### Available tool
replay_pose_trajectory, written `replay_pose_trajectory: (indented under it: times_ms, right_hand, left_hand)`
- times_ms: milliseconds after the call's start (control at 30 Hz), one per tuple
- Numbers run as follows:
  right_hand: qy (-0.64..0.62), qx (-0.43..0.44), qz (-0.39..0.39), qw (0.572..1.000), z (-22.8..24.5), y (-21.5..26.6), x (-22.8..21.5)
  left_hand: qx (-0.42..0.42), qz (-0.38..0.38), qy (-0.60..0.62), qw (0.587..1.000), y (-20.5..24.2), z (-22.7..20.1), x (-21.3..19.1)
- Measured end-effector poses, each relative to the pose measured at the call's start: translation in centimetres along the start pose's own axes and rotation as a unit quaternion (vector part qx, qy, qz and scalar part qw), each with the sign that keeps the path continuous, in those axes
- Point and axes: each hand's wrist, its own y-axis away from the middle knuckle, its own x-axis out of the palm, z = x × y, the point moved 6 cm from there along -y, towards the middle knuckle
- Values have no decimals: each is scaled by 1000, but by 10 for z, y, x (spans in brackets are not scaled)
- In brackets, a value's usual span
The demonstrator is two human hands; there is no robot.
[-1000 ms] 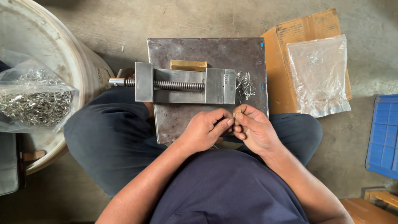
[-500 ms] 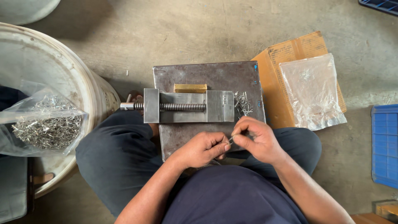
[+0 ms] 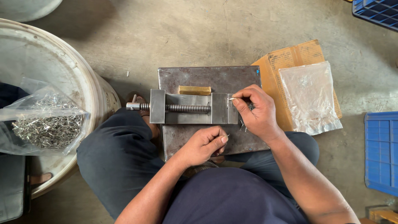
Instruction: The person sits on the floor and uses a manual screw press to assemble small metal fasteners. They pick up individual pins and washers, place them into the press, and tighten the screw mechanism to join the parts. The finished fasteners are collected in a pile on the metal plate.
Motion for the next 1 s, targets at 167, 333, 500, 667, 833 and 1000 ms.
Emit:
replay_pose_trajectory:
  times_ms: [167, 333, 500, 667, 833, 1000]
  right_hand:
    - [30, -9, 17, 999, 8, -3, 0]
    - [62, -27, -17, 998, 20, 10, -9]
    - [12, -17, 47, 999, 26, 50, -8]
    - [-85, 35, 149, 985, 14, 70, 7]
    - [-123, 32, 162, 979, 7, 67, 10]
    - [-58, -24, 42, 997, 21, 53, -9]
  left_hand:
    - [6, -5, -26, 1000, 0, -2, -1]
    - [4, -2, -8, 1000, 1, -1, -1]
    - [-27, 39, 99, 994, 3, 5, 2]
    - [-25, 64, 100, 993, 5, 4, 4]
    - [-25, 68, 96, 993, 4, 5, 2]
    - [-7, 22, 114, 993, 2, 8, -5]
